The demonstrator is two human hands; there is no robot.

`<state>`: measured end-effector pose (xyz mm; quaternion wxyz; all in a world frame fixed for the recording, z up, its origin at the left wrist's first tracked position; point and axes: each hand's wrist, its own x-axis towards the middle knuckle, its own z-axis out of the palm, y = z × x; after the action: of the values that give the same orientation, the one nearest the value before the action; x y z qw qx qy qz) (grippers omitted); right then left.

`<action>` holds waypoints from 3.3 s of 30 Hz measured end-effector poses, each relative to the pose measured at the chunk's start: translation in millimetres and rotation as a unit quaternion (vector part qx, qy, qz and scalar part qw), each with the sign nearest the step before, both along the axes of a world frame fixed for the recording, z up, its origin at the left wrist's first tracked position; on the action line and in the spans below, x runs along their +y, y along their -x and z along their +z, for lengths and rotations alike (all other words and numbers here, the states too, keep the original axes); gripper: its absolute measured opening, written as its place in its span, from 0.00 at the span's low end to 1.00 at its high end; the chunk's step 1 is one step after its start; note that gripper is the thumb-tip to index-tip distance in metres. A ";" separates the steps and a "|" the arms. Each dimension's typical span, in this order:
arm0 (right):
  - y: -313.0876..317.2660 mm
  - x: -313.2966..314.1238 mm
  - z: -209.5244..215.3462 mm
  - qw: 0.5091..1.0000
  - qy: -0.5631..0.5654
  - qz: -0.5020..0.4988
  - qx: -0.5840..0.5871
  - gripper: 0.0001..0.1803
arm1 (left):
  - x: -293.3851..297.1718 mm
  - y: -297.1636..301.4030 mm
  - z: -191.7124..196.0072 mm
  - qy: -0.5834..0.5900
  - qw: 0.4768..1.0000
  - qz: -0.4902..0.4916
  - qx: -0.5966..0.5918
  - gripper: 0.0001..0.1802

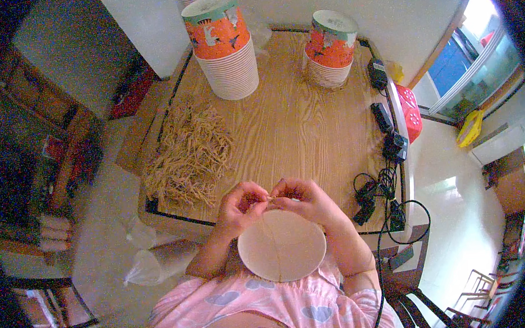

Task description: Tying decorative straw material around paper cups.

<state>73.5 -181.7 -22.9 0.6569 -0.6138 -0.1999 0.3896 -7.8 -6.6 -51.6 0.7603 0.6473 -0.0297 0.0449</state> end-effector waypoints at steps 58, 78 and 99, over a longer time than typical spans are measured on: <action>-27.5 4.2 -50.6 0.983 -0.020 0.038 0.179 0.08 | 12.4 -27.5 -34.2 -0.075 0.994 -0.035 0.065 0.05; -28.5 5.8 -51.6 0.990 -0.004 0.035 0.135 0.04 | 12.8 -29.2 -26.1 -0.086 0.995 -0.021 0.049 0.07; -28.6 8.8 -53.1 0.994 0.011 0.047 0.094 0.07 | 13.8 -27.9 -29.5 -0.088 0.994 0.011 0.068 0.05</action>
<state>102.1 -172.9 -76.0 0.6469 -0.5717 -0.1610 0.4782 20.1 7.1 -81.2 0.7001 0.7136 0.0249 0.0062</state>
